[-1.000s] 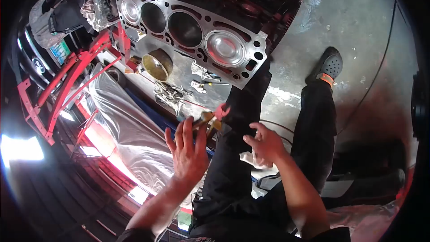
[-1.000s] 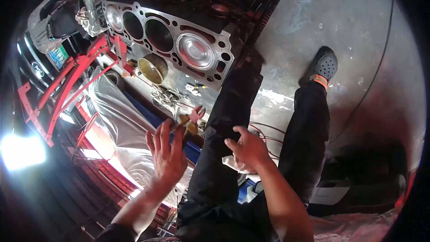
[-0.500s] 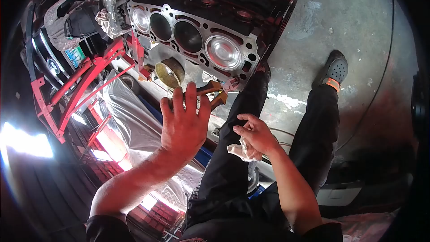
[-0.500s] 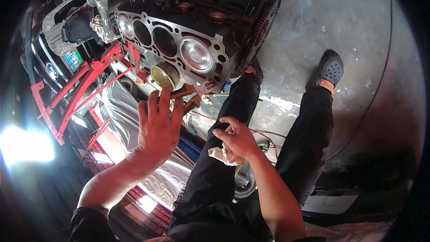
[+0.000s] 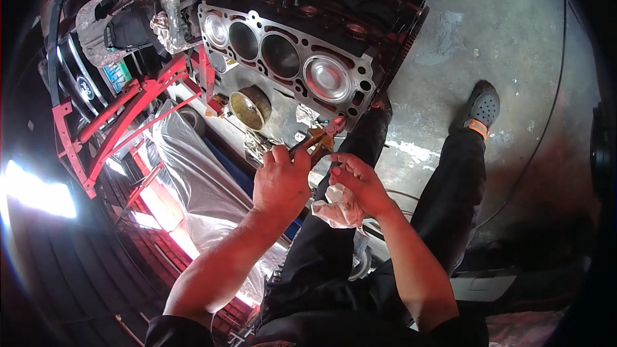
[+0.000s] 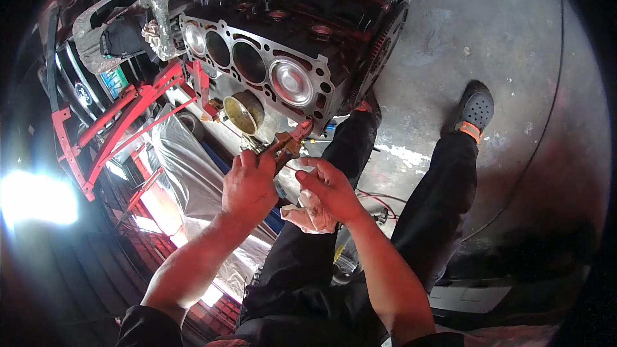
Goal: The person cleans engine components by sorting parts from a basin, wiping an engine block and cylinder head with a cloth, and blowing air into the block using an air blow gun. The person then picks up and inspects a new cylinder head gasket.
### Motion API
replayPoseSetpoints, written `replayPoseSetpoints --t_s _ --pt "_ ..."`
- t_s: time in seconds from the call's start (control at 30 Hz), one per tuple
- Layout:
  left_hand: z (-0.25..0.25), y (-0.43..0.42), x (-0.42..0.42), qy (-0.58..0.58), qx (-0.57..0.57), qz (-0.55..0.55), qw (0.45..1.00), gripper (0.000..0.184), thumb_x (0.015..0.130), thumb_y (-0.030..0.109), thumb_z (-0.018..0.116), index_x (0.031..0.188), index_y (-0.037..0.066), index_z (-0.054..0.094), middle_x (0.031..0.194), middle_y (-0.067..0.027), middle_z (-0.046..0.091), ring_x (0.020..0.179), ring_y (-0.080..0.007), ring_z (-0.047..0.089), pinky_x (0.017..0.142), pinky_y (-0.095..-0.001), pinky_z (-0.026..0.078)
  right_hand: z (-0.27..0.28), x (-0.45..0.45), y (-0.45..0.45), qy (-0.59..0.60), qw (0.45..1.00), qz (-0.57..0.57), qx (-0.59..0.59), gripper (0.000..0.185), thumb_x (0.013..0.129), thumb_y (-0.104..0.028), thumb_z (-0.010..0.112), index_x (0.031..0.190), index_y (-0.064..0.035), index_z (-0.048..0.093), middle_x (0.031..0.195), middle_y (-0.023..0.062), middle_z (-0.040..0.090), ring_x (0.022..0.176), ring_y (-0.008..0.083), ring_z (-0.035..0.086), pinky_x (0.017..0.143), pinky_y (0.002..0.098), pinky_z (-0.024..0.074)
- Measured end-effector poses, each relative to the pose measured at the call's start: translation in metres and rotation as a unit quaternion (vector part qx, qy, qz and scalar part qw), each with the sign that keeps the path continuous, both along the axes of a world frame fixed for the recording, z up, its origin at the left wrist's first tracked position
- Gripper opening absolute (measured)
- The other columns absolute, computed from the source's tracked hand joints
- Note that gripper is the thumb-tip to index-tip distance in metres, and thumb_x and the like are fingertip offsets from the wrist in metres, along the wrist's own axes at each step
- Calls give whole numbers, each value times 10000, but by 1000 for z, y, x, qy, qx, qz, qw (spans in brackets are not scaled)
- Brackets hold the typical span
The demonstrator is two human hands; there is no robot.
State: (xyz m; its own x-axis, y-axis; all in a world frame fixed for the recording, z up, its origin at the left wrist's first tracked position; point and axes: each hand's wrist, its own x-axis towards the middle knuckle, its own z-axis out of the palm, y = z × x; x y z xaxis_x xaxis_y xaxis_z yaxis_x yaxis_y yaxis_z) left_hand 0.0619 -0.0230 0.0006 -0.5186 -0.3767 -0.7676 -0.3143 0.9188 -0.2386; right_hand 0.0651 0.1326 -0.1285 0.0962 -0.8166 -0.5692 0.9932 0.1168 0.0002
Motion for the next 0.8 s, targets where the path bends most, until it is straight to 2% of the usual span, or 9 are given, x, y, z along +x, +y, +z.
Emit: replayPoseSetpoints --t_s 0.2,0.3,0.4,0.47,0.6,0.63,0.7,0.73,0.8 --pt "6 4 -7 -17 35 168 985 319 777 92 623 1094 65 604 954 -211 578 852 -417 636 698 -512 540 6 -4 2 -12 1000 -15 -25 507 1001 -270 621 1401 4 470 1211 107 626 1149 176 579 990 316 443" --pt "7 2 -10 -24 52 208 976 305 796 79 633 1095 31 601 909 -176 593 829 -356 646 696 -456 515 3 0 2 0 999 5 -31 649 946 -406 687 1412 -7 475 1234 134 640 1178 212 569 1022 355 424" --pt "8 2 -20 -62 132 419 896 209 805 34 604 1013 24 589 817 -136 553 693 -264 599 570 -408 471 1 -1 4 0 999 -2 -34 663 941 -411 692 1415 -4 470 1221 140 639 1170 214 570 1022 363 424" --pt "9 10 -23 -2 208 816 540 172 784 -20 585 948 27 560 800 -100 522 627 -183 516 502 -338 411 -3 3 5 -5 999 -10 -36 660 937 -400 699 1414 -5 470 1215 135 641 1166 208 571 1019 364 425" --pt "15 6 -33 22 242 888 390 167 769 -40 592 912 33 548 818 -106 539 608 -173 500 486 -318 391 -4 0 9 -46 997 -25 -54 649 918 -360 729 1405 -11 480 1186 112 647 1129 189 583 1006 358 431" --pt "15 2 -40 23 243 888 390 167 769 -40 592 912 33 548 818 -106 539 608 -173 500 486 -318 391 -5 -3 9 -45 997 -24 -55 649 918 -360 729 1405 -11 480 1186 112 647 1129 189 583 1006 358 431" --pt "17 -5 -50 -60 186 813 549 152 793 -19 583 933 35 557 824 -136 559 612 -213 528 503 -361 435 -3 -8 14 11 998 36 -50 655 893 -336 760 1396 -15 490 1167 101 649 1097 178 591 981 351 447" --pt "16 -7 -51 -61 185 814 547 152 793 -19 583 933 35 557 824 -136 559 612 -213 528 503 -361 435 -3 -11 16 9 998 37 -50 655 893 -336 760 1396 -15 490 1167 101 649 1097 178 591 981 351 447" --pt "16 -8 -53 -129 103 406 899 158 817 28 589 974 29 565 846 -199 595 622 -301 572 578 -408 492 -2 -18 17 8 996 78 -41 630 889 -242 770 1401 -24 475 1211 83 635 1127 167 588 972 337 460"
